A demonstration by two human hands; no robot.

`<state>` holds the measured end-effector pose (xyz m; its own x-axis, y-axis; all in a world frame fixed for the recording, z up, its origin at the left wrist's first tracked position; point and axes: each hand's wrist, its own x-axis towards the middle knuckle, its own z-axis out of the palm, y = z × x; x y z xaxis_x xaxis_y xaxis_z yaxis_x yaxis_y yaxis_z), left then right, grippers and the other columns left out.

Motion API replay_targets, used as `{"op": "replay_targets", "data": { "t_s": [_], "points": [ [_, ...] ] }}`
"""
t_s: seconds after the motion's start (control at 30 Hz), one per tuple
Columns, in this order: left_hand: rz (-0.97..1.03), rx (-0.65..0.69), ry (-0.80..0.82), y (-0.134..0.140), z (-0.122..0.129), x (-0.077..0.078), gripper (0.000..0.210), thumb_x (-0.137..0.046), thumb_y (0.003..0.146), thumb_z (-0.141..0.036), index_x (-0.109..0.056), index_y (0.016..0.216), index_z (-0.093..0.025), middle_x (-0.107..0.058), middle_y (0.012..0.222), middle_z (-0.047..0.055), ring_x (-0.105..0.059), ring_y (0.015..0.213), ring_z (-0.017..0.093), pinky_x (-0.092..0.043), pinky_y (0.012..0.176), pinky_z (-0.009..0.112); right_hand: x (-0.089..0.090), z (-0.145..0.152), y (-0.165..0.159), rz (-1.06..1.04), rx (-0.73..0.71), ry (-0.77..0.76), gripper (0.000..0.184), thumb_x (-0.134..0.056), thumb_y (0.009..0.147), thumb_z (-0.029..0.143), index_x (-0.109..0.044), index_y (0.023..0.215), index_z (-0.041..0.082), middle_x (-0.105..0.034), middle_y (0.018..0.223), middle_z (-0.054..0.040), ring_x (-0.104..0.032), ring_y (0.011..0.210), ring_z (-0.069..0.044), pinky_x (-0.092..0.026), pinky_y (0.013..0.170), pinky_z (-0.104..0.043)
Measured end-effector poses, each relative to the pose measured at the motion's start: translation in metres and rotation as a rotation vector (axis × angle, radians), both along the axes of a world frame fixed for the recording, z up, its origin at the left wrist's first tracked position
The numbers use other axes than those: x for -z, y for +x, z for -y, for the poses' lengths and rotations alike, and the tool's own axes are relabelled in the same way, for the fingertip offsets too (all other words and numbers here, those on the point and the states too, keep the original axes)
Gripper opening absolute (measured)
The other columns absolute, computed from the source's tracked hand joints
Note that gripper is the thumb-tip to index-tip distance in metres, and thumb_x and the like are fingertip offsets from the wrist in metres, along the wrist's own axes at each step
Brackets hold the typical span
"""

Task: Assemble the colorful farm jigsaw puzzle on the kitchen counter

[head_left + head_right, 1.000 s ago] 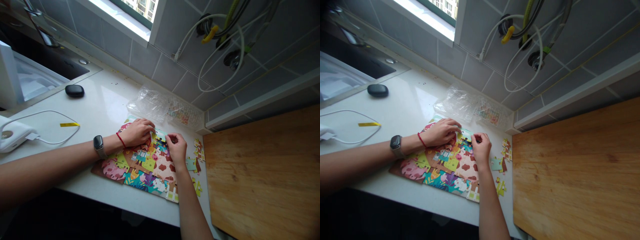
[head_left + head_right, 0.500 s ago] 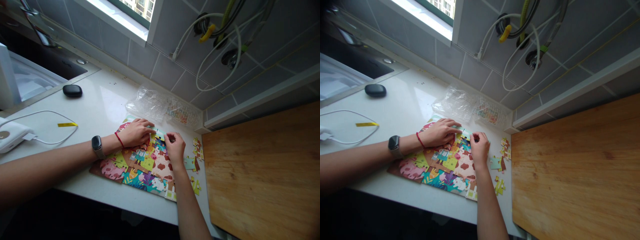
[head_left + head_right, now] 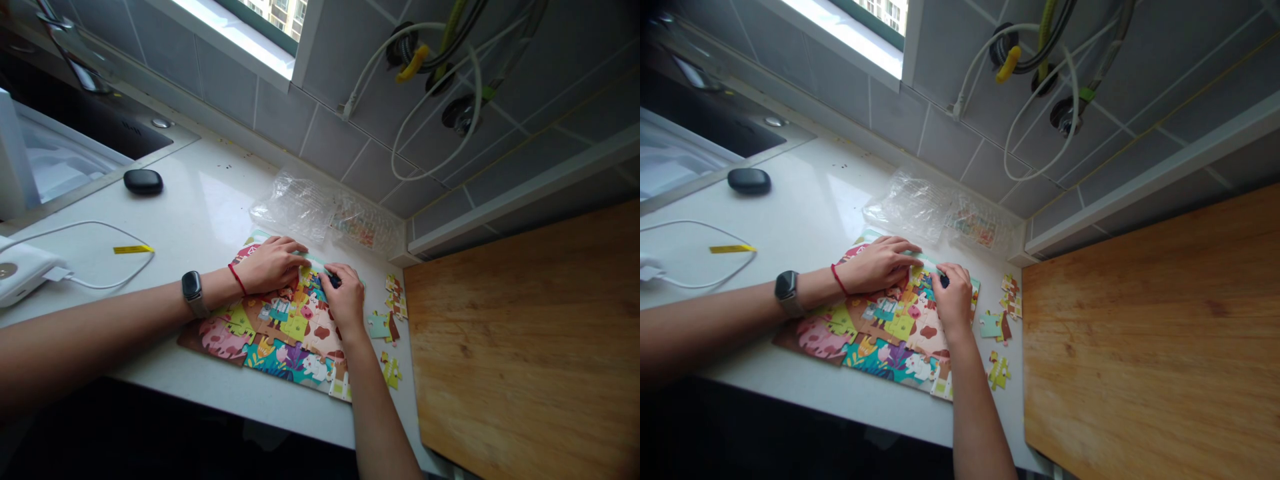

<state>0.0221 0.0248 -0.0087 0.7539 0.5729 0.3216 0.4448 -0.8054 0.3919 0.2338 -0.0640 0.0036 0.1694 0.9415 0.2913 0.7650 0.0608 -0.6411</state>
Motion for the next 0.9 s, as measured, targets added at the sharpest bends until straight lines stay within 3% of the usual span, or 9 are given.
{"op": "replay_targets", "data": {
  "t_s": [0.37,0.6,0.67,0.77,0.9],
  "points": [
    [-0.006,0.003,0.023,-0.001,-0.001,0.002,0.029,-0.060,0.097,-0.023,-0.078,0.119,-0.030,-0.070,0.133,0.008,-0.063,0.120,0.029,-0.048,0.106,0.051,-0.002,0.003,0.002,0.027,-0.034,-0.013,0.018,-0.066,0.093,0.030,-0.080,0.104,0.024,-0.076,0.108,-0.0092,-0.068,0.106,-0.027,-0.053,0.099,-0.040],
    [-0.007,0.011,0.013,-0.001,-0.001,0.001,0.029,-0.059,0.099,-0.026,-0.077,0.121,-0.032,-0.069,0.133,0.005,-0.062,0.120,0.027,-0.046,0.106,0.047,-0.032,0.032,0.029,-0.007,0.071,-0.014,0.032,-0.062,0.097,0.043,-0.078,0.114,0.020,-0.071,0.113,-0.0107,-0.070,0.093,-0.022,-0.057,0.072,-0.031],
    [-0.003,0.014,0.007,-0.002,-0.001,0.000,0.029,-0.058,0.099,-0.026,-0.076,0.121,-0.031,-0.069,0.134,0.006,-0.062,0.120,0.027,-0.046,0.106,0.047,-0.040,0.046,0.048,0.044,0.091,-0.079,0.034,-0.060,0.098,0.043,-0.078,0.115,0.020,-0.072,0.113,-0.0111,-0.070,0.091,-0.022,-0.057,0.071,-0.032],
    [0.016,0.005,0.003,-0.002,-0.001,0.000,0.028,-0.057,0.099,-0.026,-0.075,0.120,-0.027,-0.070,0.133,0.007,-0.062,0.119,0.028,-0.045,0.105,0.047,-0.050,0.068,0.082,0.194,0.047,-0.276,0.035,-0.058,0.096,0.038,-0.075,0.122,0.022,-0.072,0.120,-0.0112,-0.071,0.095,-0.024,-0.059,0.085,-0.038],
    [0.014,0.007,-0.001,-0.001,0.000,-0.001,0.028,-0.055,0.098,-0.026,-0.073,0.119,-0.022,-0.071,0.130,0.008,-0.062,0.118,0.028,-0.045,0.105,0.046,-0.058,0.089,0.114,0.411,0.018,-0.505,0.051,-0.072,0.079,0.023,-0.072,0.131,0.023,-0.069,0.131,-0.0129,-0.069,0.115,-0.031,-0.053,0.104,-0.046]
  ]
}}
